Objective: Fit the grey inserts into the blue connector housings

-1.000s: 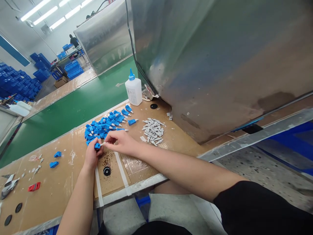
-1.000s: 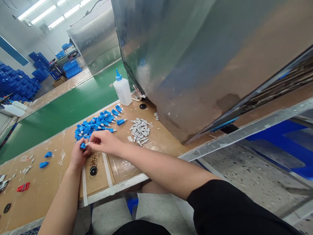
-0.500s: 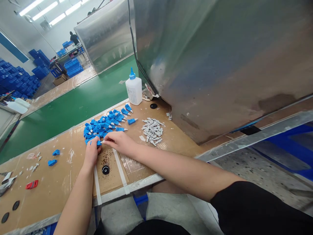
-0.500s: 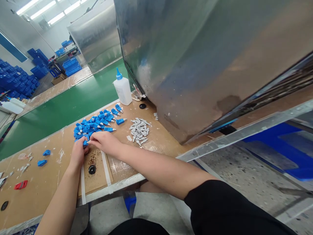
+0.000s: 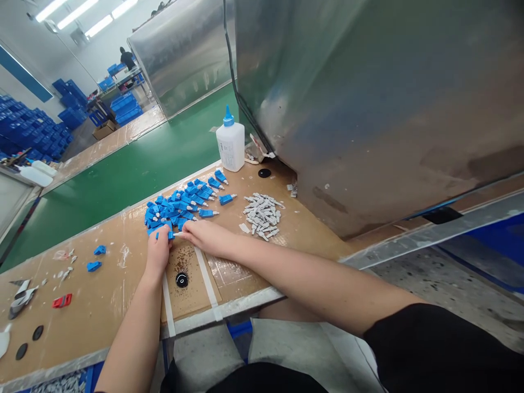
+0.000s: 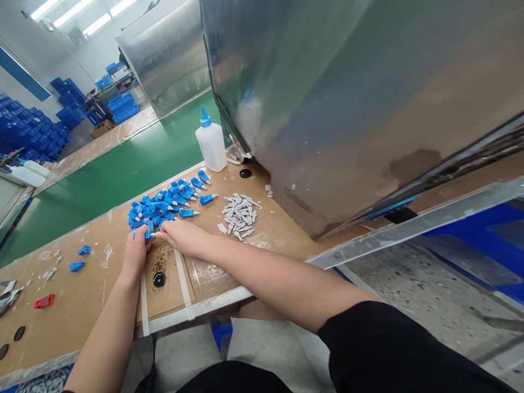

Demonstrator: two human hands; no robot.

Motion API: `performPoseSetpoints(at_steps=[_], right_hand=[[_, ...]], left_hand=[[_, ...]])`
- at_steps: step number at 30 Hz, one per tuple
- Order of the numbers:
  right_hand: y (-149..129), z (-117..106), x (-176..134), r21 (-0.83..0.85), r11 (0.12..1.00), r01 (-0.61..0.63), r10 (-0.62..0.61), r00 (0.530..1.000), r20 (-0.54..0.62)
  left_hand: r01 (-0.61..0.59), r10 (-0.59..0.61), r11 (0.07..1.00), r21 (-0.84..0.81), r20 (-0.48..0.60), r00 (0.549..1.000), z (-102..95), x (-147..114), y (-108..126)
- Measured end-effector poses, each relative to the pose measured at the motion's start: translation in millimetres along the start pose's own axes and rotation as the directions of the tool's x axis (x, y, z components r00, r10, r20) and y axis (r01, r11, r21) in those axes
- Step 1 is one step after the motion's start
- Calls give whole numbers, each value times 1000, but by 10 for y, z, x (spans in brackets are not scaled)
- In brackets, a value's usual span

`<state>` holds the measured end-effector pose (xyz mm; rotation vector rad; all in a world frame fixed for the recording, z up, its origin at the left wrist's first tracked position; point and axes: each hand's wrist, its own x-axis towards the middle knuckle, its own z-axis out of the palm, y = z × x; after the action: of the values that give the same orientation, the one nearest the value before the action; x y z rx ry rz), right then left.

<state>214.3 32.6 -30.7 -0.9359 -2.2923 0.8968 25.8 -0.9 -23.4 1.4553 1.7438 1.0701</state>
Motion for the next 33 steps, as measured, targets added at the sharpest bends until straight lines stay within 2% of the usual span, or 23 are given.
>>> performPoseSetpoints(at_steps=[4,9,12,15,23,33], right_hand=[[9,41,-15,-189,980,65,-52,996,71],[10,126,-31,-308,944,116,-110,993,35],[2,151,-57,-342,929,142,-141,990,28],[12,161,-77,-350,926,144,-140,990,36],[76,185,-87,-351,920,175,-168,984,50],[151,227,-65,-301,930,212,-216,976,22]], left_hand=[[0,0,1000,30,4,1000,-33,27,-67],[39,-39,999,18,11,999,-44,55,-100],[11,-12,998,66,18,1000,-48,63,-74],[-38,31,987,156,48,998,-46,62,-24],[-64,36,948,312,94,995,0,50,34],[-71,55,969,237,71,996,88,28,39]])
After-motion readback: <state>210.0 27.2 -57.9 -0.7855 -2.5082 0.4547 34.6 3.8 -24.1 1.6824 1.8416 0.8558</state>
